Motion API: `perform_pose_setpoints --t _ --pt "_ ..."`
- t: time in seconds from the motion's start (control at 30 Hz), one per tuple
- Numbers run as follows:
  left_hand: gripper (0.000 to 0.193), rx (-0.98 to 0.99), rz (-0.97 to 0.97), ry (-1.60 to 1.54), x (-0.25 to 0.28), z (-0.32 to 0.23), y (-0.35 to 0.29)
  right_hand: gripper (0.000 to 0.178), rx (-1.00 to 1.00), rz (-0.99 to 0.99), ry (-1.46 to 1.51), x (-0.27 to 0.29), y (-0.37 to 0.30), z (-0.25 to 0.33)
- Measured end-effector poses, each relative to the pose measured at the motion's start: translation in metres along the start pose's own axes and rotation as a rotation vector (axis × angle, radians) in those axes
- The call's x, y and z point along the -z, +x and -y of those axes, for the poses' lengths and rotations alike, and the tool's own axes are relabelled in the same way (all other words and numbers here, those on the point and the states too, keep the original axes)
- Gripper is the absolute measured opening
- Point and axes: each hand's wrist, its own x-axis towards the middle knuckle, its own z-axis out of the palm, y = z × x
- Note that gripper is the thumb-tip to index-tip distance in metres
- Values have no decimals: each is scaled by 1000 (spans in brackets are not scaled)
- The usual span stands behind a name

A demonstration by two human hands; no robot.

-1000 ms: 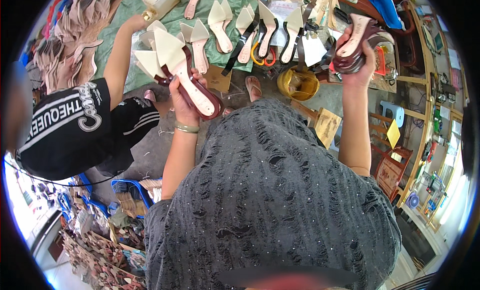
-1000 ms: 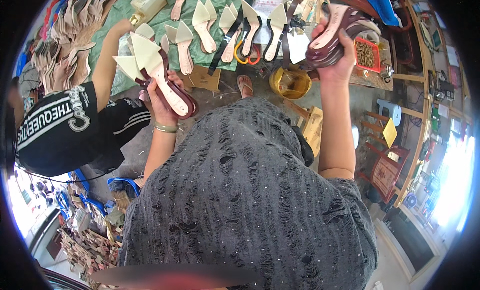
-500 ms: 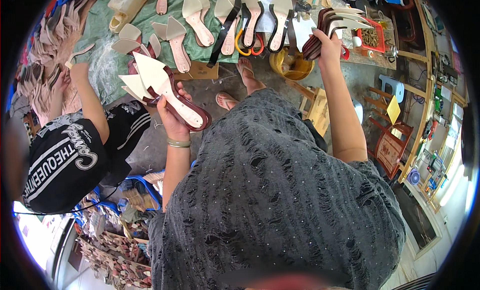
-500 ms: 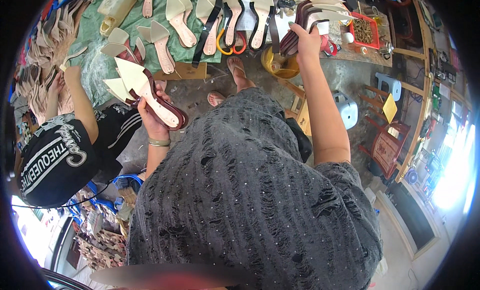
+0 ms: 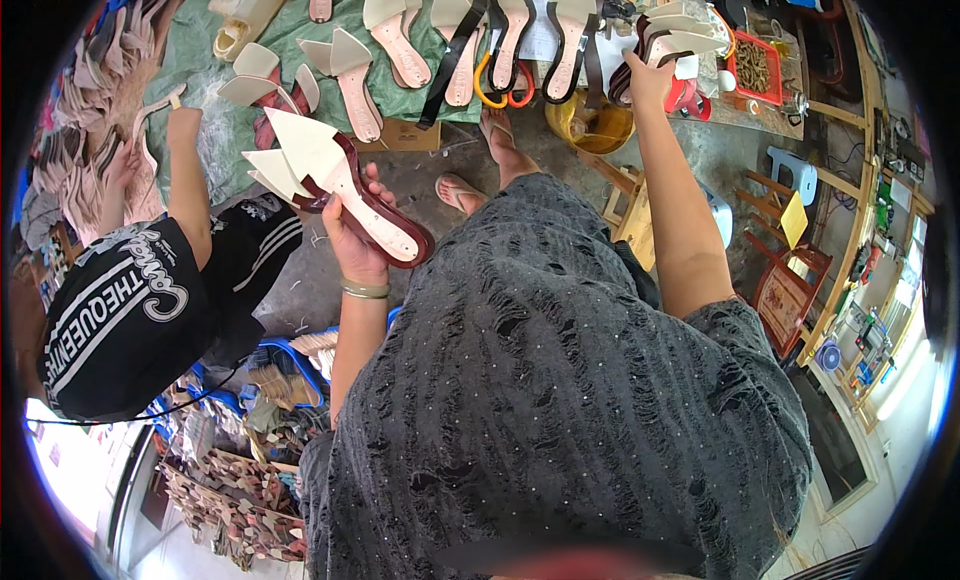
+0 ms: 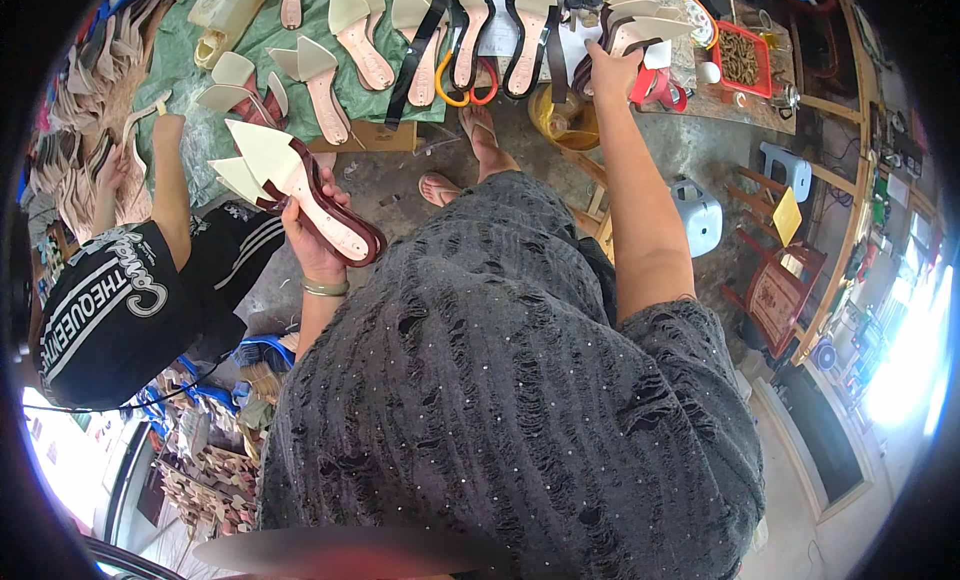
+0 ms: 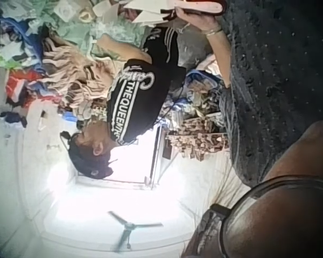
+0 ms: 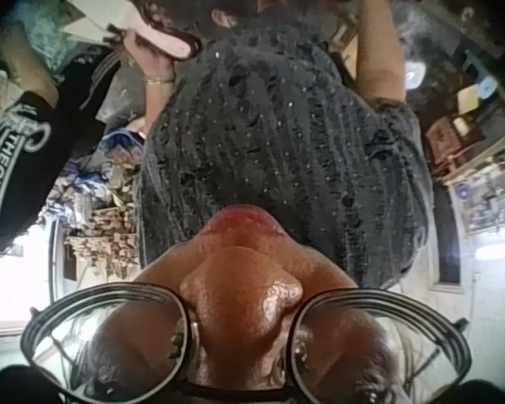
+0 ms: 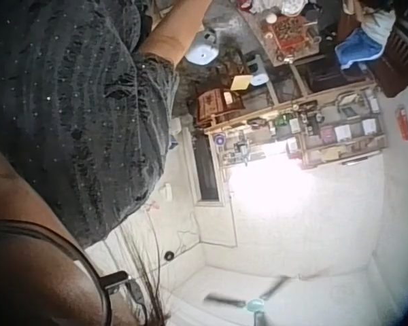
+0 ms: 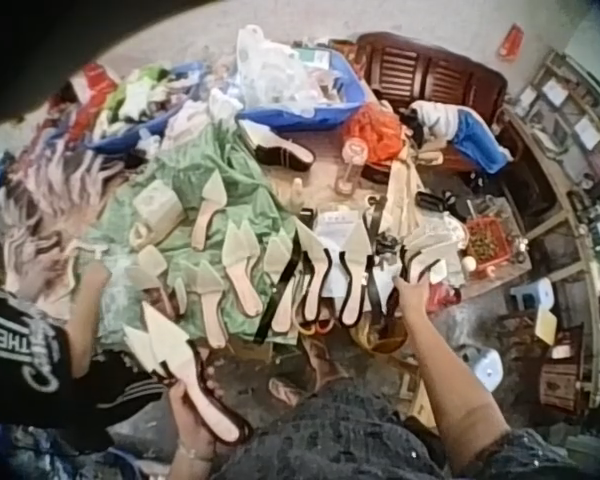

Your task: The recorder is inspecting and sorting various components of women's shoes, checking them against a document.

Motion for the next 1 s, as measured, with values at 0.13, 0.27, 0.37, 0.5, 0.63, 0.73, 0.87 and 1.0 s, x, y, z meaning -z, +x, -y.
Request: perform_pose_setpoints --t 0.13,0.27,0.37,0.5,0.63,0.73,0.87,1.0 --pt "51 -7 38 37 3 1 2 103 -2 12 -134 -6 6 -6" --pt "51 -11 26 30 3 -1 2 105 -75 -21 -228 -9 0 7" --pt "51 -12 13 18 2 0 2 105 -55 8 -213 -8 -3 11" --pt "51 -23 18 51 4 0 5 102 -47 42 -256 -6 -8 18" --pt "54 -11 15 -2 0 0 4 100 -71 98 -290 -1 -13 27" --pt "59 -19 53 26 4 0 9 96 -66 166 -316 4 -16 26" --pt "61 -27 101 -44 -1 1 12 97 -19 192 -310 11 -21 31" --pt "60 -36 85 -68 -4 0 16 85 282 127 -353 9 -26 46"
